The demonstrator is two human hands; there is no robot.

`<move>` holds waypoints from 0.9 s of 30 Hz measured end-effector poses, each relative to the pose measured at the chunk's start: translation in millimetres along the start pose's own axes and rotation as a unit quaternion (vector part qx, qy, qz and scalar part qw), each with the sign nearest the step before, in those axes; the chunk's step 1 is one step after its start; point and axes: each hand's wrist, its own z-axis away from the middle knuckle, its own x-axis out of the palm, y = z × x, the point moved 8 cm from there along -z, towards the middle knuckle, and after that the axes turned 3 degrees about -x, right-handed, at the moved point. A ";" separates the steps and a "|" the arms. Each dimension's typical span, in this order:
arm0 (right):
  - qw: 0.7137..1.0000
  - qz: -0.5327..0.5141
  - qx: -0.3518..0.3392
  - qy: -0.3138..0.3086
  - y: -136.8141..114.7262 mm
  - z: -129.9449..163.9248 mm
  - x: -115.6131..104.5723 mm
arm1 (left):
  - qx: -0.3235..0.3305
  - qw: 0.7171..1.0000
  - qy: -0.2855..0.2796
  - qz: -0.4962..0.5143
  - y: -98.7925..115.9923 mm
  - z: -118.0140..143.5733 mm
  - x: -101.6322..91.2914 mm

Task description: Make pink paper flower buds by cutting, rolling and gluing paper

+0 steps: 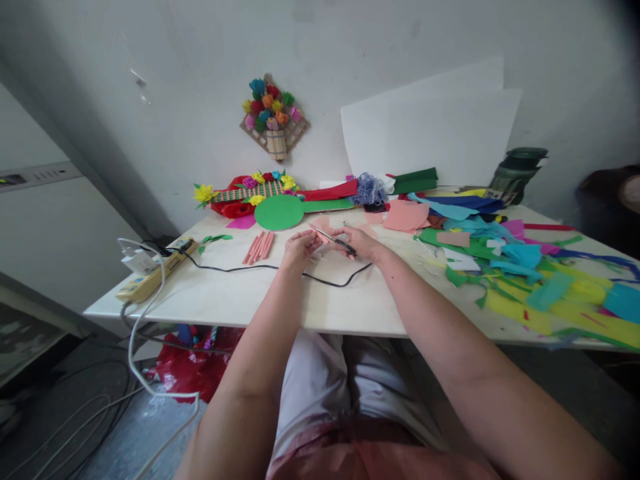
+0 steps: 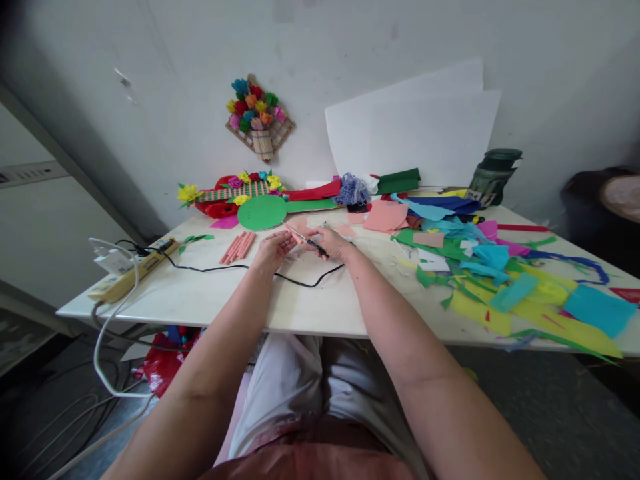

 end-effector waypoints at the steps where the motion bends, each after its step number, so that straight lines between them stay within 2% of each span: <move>1: 1.000 0.001 0.002 -0.001 1.0 -0.4 -0.1 | -0.002 1.000 -0.003 -0.002 -0.4 -0.1 0.3; 16: 1.000 -0.002 0.008 -0.004 -2.7 3.0 1.6 | -0.013 0.999 -0.033 -0.017 -3.0 0.4 5.0; 27: 1.000 -0.017 0.017 0.016 -8.9 6.3 2.8 | -0.016 0.999 -0.029 -0.015 -3.2 1.3 5.6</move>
